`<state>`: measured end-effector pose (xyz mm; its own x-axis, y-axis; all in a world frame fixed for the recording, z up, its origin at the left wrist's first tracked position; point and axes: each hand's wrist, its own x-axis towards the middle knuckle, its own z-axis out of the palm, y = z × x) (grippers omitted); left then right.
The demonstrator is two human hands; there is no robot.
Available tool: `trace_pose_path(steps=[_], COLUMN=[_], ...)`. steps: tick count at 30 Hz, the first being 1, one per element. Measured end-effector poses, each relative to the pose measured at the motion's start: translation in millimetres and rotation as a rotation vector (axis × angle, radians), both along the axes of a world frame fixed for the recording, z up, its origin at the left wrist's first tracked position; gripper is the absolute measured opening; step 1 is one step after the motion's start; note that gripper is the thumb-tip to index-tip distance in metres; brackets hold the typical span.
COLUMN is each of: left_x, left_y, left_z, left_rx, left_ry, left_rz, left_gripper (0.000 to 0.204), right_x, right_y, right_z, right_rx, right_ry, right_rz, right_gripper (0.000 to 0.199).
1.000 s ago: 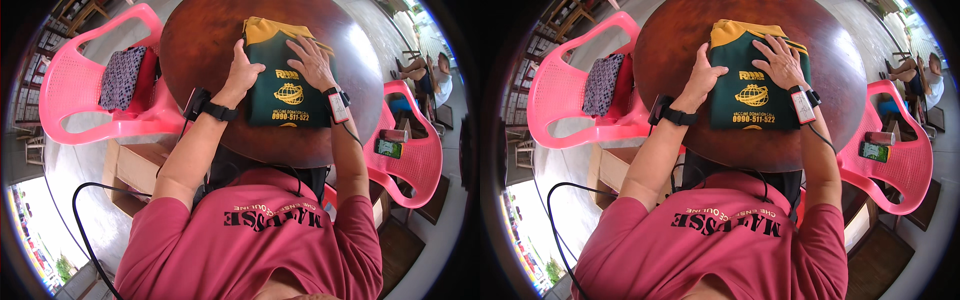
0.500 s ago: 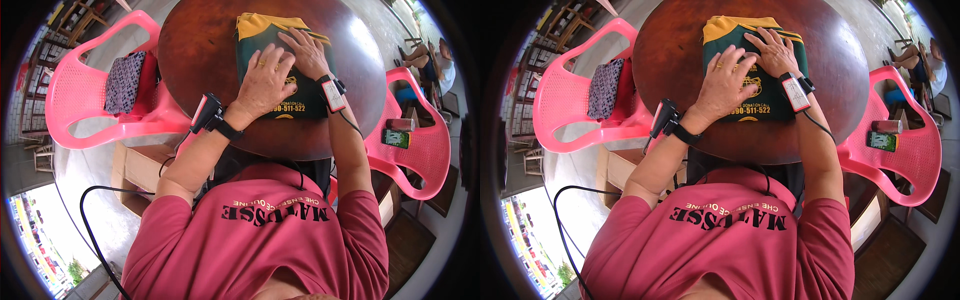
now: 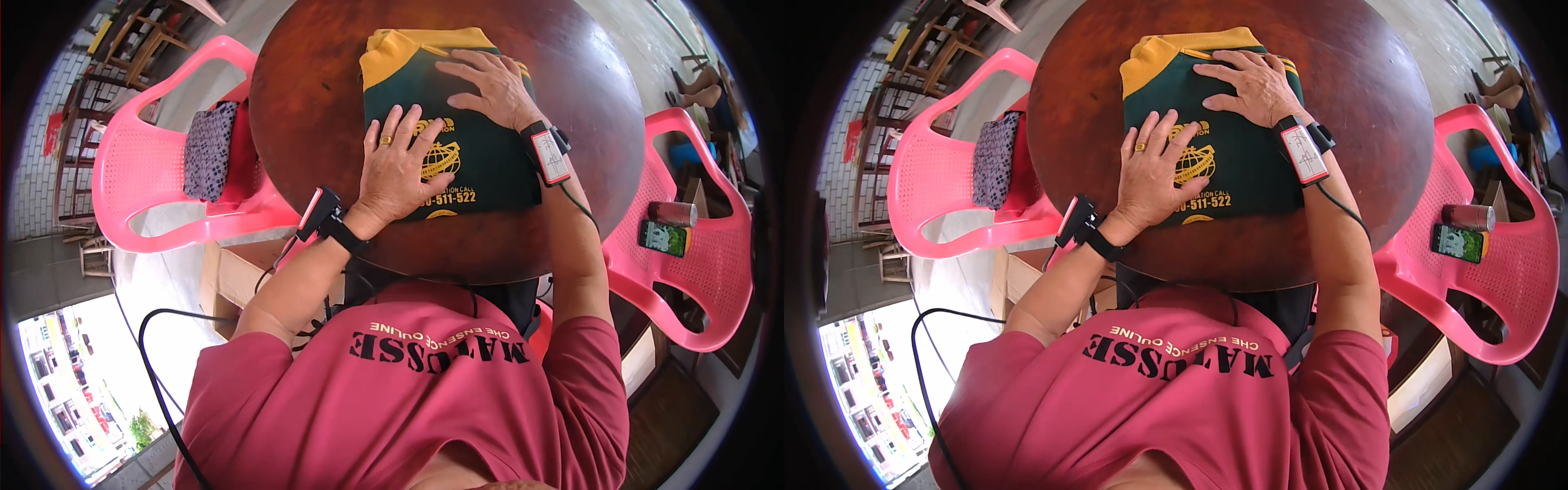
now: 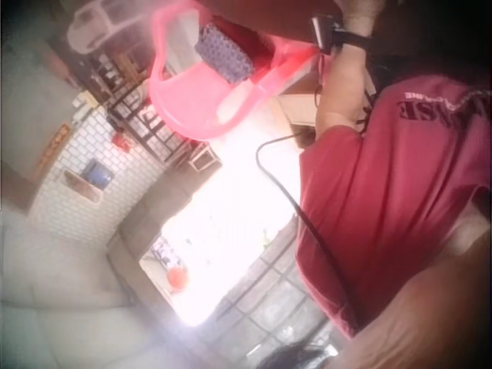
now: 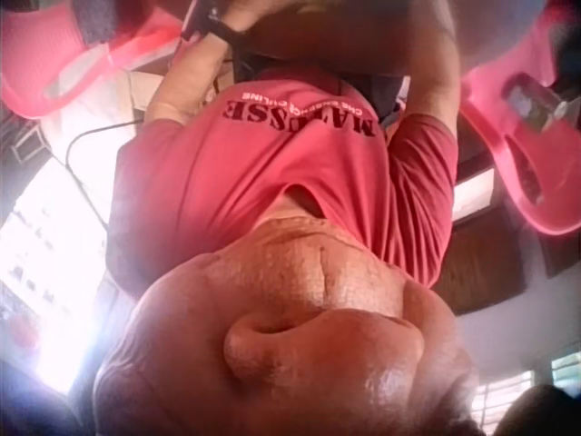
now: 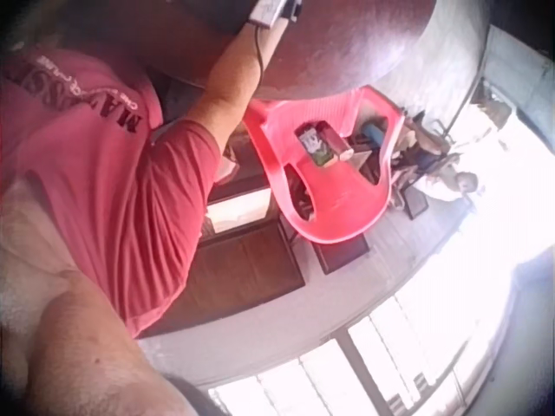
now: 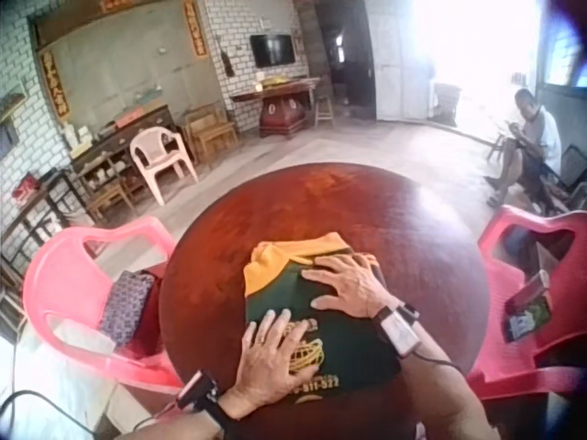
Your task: Folding a green and yellow sports shirt on a round wooden table.
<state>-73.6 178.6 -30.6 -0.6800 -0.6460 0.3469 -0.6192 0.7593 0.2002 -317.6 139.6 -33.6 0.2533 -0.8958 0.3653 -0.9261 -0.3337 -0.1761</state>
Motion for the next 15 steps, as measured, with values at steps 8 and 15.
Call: trace_pose_path(steps=[8,15], left_x=[2,5], left_y=[-4,-41], left_z=[-10,54], left_rx=[-0.047,0.671], left_ry=[-0.003,0.415], left_rz=[-0.040,-0.265], left_gripper=[0.068,0.044], right_x=[7,14], right_y=[7,38], right_z=[-2,-3], right_rx=[0.010,0.004], right_ry=[-0.023,-0.023], right_rz=[-0.079,-0.187], right_gripper=[0.054,0.053])
